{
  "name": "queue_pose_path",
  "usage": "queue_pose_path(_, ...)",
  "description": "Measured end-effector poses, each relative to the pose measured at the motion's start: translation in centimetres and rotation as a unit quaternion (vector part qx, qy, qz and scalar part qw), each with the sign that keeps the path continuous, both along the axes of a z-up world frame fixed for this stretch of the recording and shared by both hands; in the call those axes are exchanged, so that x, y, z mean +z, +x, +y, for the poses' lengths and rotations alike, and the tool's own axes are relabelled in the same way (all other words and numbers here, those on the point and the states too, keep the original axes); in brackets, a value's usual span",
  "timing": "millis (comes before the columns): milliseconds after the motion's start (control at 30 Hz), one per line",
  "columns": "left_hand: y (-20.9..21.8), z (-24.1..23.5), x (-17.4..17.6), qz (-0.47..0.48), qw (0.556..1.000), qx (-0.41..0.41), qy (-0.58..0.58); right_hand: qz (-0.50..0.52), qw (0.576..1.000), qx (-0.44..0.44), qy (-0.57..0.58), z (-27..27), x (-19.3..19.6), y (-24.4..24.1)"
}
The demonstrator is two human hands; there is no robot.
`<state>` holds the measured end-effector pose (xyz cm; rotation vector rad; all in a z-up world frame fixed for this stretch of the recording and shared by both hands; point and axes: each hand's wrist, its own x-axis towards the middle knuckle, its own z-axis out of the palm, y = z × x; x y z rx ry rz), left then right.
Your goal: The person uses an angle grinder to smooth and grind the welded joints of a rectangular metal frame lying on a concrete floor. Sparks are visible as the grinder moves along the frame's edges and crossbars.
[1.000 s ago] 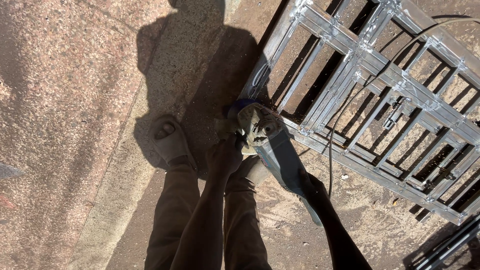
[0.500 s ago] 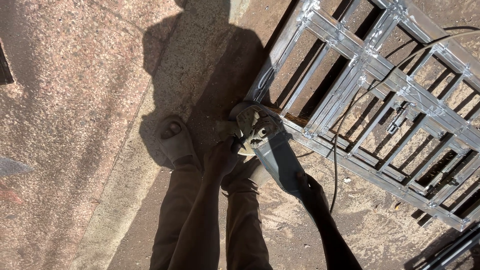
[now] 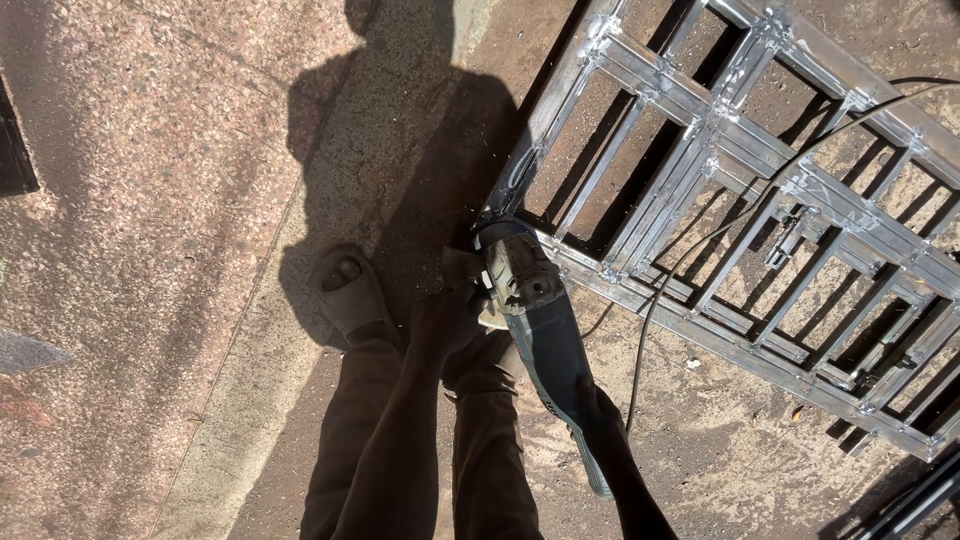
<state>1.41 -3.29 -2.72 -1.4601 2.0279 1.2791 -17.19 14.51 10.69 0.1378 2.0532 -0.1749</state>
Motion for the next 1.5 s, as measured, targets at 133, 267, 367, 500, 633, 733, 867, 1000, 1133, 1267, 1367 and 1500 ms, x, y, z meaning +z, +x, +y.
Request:
queue_pose_path(133,0.3,0.7,3.2,-0.047,0.998,0.036,0.035,0.002,0.996,0.073,0.043,-3.0,3.1,-1.7)
queue_pose_path(267,0.2,-1.7,4.4,-0.081,0.991,0.041,0.098,-0.015,0.996,0.080,-0.020,-2.0,0.3,-3.7)
queue_pose_path(367,-0.1,-3.9,5.0,-0.111,0.990,0.030,0.085,-0.061,0.994,-0.006,-0.095,-2.8,-0.8,-4.4)
queue_pose_path(500,-1.4,-6.5,6.6,-0.143,0.988,-0.011,0.055,-0.084,0.983,-0.083,-0.142,-2.8,-0.8,-3.4)
queue_pose_path(633,-4.2,-8.8,8.5,-0.129,0.990,-0.038,0.051,-0.097,0.970,-0.165,-0.150,-2.7,0.7,-2.3)
queue_pose_path(733,-6.1,-9.6,9.8,-0.179,0.971,-0.066,0.148,-0.089,0.986,-0.139,-0.009,-5.6,5.4,-1.5)
queue_pose_path(867,-6.1,-9.1,10.5,-0.173,0.976,-0.061,0.118,-0.093,0.983,-0.154,-0.032,-4.0,3.1,-1.4)
queue_pose_path(1000,-4.7,-5.0,8.8,-0.157,0.984,-0.052,0.060,-0.055,0.995,-0.076,-0.039,-1.8,1.5,-2.3)
queue_pose_path(1133,-5.1,1.0,4.1,-0.074,0.996,-0.050,0.009,-0.017,0.992,-0.093,-0.083,1.4,2.7,-2.9)
queue_pose_path(1267,-6.7,4.8,2.2,-0.064,0.996,-0.062,0.007,0.002,0.998,-0.055,0.001,4.0,3.8,-5.7)
queue_pose_path(1367,-8.6,3.7,4.5,-0.098,0.989,-0.044,0.105,-0.005,1.000,0.006,-0.004,3.7,5.0,-8.2)
queue_pose_path(1500,-9.5,1.3,5.3,-0.142,0.976,-0.020,0.166,-0.015,0.999,0.019,-0.026,3.8,4.6,-9.1)
